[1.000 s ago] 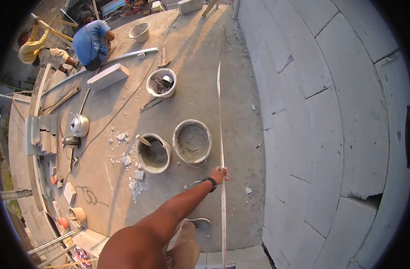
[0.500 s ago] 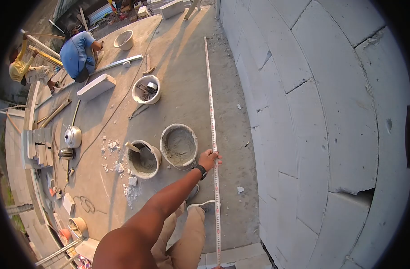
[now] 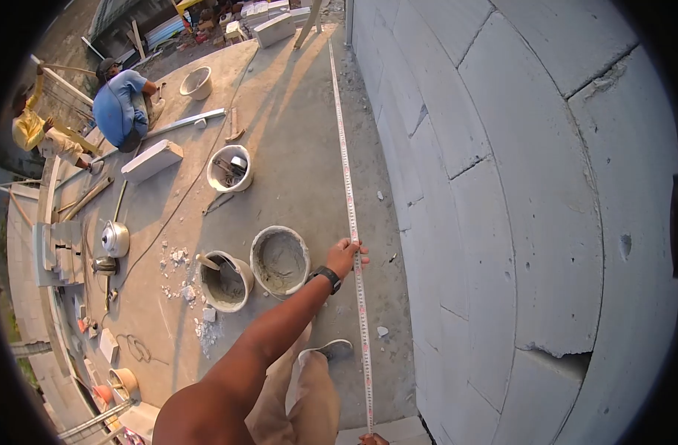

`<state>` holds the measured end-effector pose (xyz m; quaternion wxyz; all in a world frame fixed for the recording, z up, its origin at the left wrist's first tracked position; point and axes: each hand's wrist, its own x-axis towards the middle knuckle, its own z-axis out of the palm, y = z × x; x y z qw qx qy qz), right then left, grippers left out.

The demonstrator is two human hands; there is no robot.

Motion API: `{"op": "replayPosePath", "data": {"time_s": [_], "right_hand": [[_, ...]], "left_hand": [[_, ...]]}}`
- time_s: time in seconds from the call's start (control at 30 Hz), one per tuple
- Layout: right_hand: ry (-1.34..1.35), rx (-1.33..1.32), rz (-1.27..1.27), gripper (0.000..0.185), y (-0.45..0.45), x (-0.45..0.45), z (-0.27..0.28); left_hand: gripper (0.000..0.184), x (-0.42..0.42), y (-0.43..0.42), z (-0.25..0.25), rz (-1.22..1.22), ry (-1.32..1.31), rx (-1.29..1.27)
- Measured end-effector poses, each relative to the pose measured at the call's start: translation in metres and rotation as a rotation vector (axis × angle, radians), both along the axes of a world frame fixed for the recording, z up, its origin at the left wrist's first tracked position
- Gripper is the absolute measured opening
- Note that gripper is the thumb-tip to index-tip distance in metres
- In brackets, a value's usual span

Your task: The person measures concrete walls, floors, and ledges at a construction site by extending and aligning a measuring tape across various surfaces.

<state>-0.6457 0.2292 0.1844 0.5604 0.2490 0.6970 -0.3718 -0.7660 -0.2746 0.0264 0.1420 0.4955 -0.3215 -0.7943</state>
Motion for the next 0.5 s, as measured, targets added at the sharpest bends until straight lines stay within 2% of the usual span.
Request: {"op": "replayPosePath", "data": {"time_s": [0.17, 0.23, 0.27, 0.33, 0.43, 0.5], "right_hand": [[-0.021, 0.092, -0.134, 0.020, -0.056, -0.030, -0.003], [-0.267, 0.040, -0.551, 0.022, -0.072, -0.046, -0.025], [-0.271, 0.040, -0.542, 0.022, -0.083, -0.050, -0.039], [0.183, -0.109, 0.042, 0.024, -0.099, -0.049, -0.069], [0.524, -0.066, 0.379, 0.026, -0.030, -0.026, -0.193], [0.490, -0.015, 0.459, 0.024, -0.066, -0.039, -0.188]], "left_hand": [[0.024, -0.028, -0.055, -0.017, 0.022, 0.068, 0.007], [0.024, -0.035, -0.087, -0.024, 0.050, 0.084, -0.007], [0.025, -0.040, -0.104, -0.026, 0.028, 0.064, -0.019], [0.026, -0.047, -0.136, -0.032, 0.001, 0.033, -0.021], [0.024, -0.062, -0.184, -0.045, 0.048, 0.016, -0.001], [0.028, -0.071, -0.210, -0.053, 0.060, 0.005, -0.030]]}}
